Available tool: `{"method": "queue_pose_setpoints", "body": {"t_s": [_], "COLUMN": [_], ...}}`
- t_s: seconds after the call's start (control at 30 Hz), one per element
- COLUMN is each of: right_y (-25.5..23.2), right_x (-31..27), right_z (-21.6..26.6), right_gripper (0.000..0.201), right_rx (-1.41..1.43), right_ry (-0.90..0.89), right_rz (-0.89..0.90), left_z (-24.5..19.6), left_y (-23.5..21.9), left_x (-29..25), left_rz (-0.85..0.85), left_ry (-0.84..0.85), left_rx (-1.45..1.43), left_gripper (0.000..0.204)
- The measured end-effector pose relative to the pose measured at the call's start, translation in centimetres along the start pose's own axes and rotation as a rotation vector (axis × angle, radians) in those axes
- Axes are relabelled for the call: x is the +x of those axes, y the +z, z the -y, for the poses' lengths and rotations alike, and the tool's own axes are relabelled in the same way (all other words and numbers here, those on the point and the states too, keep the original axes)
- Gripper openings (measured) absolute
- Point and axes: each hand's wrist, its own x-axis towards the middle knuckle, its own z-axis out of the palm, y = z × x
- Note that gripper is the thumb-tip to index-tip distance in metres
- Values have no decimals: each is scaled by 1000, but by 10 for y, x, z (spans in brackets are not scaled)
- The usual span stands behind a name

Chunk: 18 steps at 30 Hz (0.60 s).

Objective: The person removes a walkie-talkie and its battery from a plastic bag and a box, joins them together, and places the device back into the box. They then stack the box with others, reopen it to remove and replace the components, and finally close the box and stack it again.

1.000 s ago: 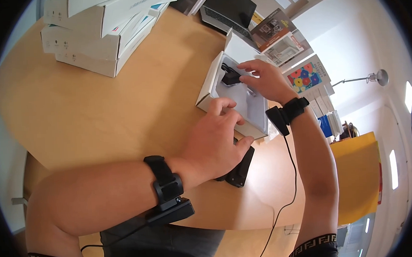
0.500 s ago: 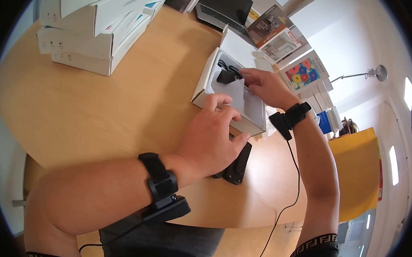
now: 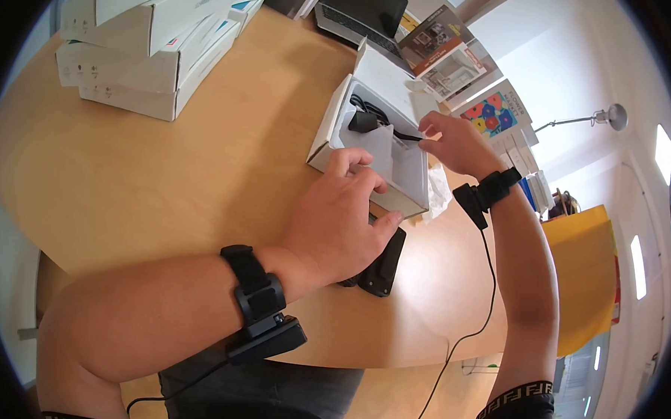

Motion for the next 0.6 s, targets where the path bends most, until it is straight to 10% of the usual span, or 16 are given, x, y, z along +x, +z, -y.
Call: {"method": "queue_pose_setpoints", "body": {"t_s": [0.6], "right_y": [23], "right_x": [30], "right_z": [40], "right_gripper": [20], "right_rx": [160], "right_ry": [17], "right_rz": [-110], "left_z": [1], "left_y": [1], "left_x": [-2], "left_rz": [1], "left_ry": [-13], "left_rx": [-17], "left_gripper": [33]}}
